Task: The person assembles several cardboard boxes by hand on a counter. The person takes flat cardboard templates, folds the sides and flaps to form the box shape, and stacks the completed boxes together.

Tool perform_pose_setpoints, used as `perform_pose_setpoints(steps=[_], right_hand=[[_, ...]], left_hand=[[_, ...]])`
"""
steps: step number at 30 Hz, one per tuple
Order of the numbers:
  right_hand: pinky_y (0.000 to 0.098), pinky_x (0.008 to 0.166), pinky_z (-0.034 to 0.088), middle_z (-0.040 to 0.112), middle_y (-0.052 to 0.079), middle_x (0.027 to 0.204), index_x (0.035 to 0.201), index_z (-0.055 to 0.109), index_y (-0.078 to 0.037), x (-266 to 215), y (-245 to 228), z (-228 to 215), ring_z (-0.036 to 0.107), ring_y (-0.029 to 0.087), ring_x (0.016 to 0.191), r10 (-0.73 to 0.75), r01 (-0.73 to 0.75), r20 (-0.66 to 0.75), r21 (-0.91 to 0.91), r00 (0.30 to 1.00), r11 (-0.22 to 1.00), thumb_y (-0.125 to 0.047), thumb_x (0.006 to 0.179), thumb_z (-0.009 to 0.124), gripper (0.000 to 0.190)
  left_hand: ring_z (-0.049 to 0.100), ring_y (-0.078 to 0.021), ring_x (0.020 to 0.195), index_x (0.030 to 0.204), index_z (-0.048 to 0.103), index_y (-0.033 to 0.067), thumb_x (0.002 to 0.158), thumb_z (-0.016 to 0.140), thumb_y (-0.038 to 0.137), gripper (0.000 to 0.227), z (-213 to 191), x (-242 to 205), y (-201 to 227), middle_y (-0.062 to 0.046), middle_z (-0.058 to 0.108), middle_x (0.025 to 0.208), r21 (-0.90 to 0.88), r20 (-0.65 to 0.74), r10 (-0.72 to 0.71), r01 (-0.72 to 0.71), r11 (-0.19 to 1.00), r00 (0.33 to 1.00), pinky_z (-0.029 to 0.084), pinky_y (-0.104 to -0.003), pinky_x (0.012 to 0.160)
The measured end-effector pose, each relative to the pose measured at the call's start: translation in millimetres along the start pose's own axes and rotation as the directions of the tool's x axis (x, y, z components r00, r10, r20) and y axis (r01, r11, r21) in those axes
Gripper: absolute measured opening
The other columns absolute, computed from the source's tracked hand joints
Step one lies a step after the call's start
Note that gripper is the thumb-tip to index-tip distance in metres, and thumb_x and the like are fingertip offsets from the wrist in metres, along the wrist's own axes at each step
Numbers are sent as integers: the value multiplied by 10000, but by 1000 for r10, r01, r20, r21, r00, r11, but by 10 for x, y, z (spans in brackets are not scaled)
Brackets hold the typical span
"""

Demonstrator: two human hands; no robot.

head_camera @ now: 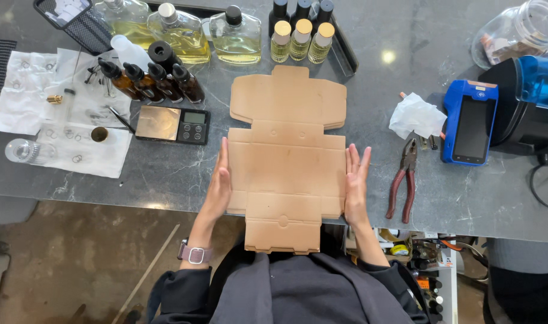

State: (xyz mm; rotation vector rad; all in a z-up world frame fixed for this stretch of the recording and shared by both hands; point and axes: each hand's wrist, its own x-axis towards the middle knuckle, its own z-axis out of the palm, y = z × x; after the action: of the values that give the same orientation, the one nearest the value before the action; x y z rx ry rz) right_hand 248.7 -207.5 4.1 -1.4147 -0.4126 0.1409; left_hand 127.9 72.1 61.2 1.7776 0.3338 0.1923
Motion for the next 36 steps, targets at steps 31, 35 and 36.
perform_pose_setpoints(steps=[31, 35, 36], right_hand=[[473, 1140, 503, 505, 167, 1488, 1492, 295, -185, 344, 390, -192, 532, 317, 1399, -72, 123, -366, 120, 928, 985, -383, 1114, 380, 435], [428, 1095, 540, 564, 201, 1415, 1425, 362, -106, 349, 326, -145, 601, 334, 1316, -67, 101, -346, 80, 936, 992, -381, 1103, 362, 423], [427, 1088, 547, 576, 204, 1400, 1402, 383, -93, 353, 288, -126, 615, 335, 1298, -67, 101, -348, 82, 935, 992, -385, 1105, 350, 418]], left_hand=[[91, -426, 1567, 1629, 156, 18, 1022, 124, 697, 911, -126, 411, -696, -253, 129, 1692, -369, -76, 154, -171, 913, 985, 116, -535, 1276], [203, -396, 1548, 1572, 328, 35, 1055, 200, 624, 795, -129, 344, -554, -226, 275, 1653, -255, -122, 200, -226, 940, 972, 197, -507, 1263], [249, -392, 1538, 1555, 365, 40, 1061, 219, 594, 756, -134, 331, -488, -221, 316, 1639, -172, -127, 218, -238, 956, 968, 224, -499, 1260]])
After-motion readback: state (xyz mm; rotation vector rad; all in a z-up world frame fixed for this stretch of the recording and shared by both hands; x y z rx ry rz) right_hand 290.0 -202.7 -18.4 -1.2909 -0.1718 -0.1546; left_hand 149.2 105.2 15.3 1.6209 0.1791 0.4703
